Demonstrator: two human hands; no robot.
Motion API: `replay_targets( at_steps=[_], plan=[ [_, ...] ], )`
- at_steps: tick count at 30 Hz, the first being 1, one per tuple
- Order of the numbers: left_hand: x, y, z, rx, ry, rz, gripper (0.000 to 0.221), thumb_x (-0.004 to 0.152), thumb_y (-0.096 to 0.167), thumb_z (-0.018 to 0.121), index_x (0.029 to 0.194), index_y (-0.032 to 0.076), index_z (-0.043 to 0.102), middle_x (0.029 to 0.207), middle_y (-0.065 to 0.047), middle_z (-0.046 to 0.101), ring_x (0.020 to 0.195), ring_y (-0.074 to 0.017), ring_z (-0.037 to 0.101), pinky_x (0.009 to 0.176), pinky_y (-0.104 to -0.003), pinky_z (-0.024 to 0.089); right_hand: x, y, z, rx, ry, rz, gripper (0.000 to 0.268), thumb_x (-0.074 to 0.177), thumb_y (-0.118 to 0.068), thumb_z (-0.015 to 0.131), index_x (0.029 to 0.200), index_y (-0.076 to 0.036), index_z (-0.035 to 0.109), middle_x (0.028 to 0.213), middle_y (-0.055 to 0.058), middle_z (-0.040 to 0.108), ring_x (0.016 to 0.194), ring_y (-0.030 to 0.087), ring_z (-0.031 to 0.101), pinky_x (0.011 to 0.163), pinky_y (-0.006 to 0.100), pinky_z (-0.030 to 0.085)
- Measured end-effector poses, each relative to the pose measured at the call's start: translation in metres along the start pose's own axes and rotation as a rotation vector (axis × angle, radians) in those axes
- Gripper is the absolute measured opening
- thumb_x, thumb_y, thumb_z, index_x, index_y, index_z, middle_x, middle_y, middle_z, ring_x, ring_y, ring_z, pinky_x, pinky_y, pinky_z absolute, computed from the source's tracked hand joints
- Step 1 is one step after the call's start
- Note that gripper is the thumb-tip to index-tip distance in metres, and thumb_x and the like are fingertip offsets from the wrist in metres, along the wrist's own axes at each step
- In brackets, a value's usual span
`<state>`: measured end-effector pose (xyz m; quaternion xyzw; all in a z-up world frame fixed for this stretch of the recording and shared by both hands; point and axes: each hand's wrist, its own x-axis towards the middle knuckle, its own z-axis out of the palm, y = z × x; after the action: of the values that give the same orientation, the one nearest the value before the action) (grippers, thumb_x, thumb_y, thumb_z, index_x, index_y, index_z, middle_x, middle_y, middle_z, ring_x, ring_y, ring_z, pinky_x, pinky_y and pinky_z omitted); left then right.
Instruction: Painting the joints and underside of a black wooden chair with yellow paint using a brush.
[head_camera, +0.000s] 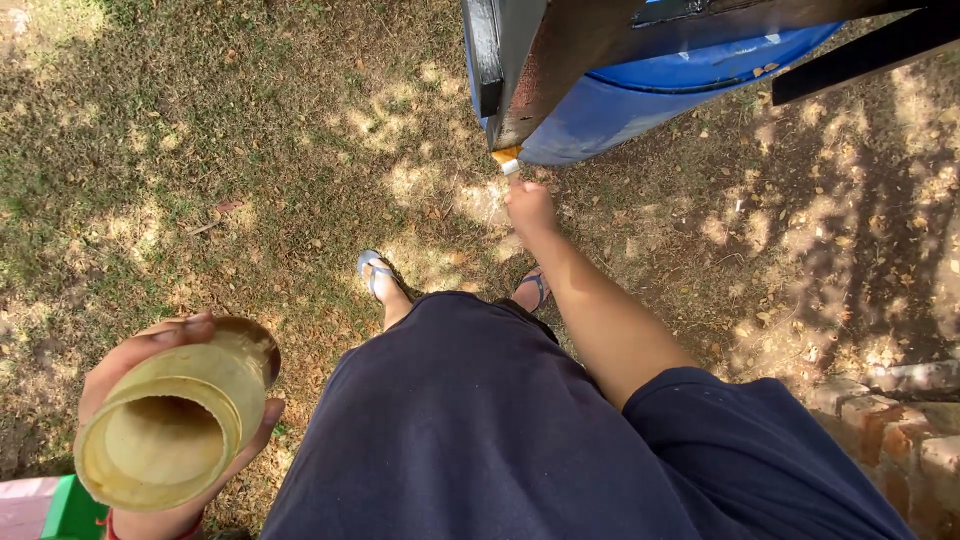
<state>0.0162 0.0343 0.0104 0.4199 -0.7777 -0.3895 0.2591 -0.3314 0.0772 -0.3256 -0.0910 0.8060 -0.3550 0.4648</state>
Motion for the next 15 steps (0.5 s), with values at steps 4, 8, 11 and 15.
replay_targets(
  at_steps=[4,8,11,15],
  plan=[
    [0.000,-0.001,-0.003,0.046,0.007,0.003,0.087,0.052,0.018,0.086,0.126,-0.004,0.046,0.127,-0.021,0.059,0.125,-0.0276,0.061,0.119,-0.037,0.047,-0.037,-0.032,-0.012,0.107,-0.028,0.010,0.029,0.105,-0.029,0.043,0.103,-0.004,0.058,0.059,-0.003,0.041,0.048,0.010,0.033,0.041,0.031,0.023],
    [-0.002,-0.010,0.001,-0.025,0.047,0.011,0.087,0.055,0.019,0.083,0.128,-0.006,0.044,0.127,-0.021,0.058,0.126,-0.0276,0.060,0.118,-0.036,0.047,-0.077,-0.056,-0.021,0.483,-0.045,-0.203,0.030,0.090,0.000,0.045,0.064,-0.015,0.042,0.058,-0.004,0.037,0.050,0.008,0.030,0.041,0.025,0.019],
    [0.003,-0.004,0.002,-0.047,0.042,0.011,0.080,0.053,0.018,0.085,0.120,-0.003,0.049,0.124,-0.020,0.060,0.123,-0.0273,0.062,0.117,-0.038,0.050,-0.131,-0.090,-0.048,0.502,-0.110,-0.266,0.032,0.108,-0.022,0.041,0.082,-0.010,0.054,0.058,-0.002,0.041,0.047,0.009,0.033,0.041,0.024,0.024],
    [0.008,-0.009,0.001,0.022,0.046,0.189,0.084,0.058,0.025,0.086,0.125,-0.005,0.046,0.124,-0.020,0.059,0.122,-0.0296,0.061,0.116,-0.038,0.049,-0.155,-0.089,-0.073,0.588,-0.157,-0.301,0.035,0.110,-0.024,0.033,0.082,-0.010,0.051,0.058,-0.003,0.044,0.043,0.009,0.032,0.036,0.024,0.026]
  ],
)
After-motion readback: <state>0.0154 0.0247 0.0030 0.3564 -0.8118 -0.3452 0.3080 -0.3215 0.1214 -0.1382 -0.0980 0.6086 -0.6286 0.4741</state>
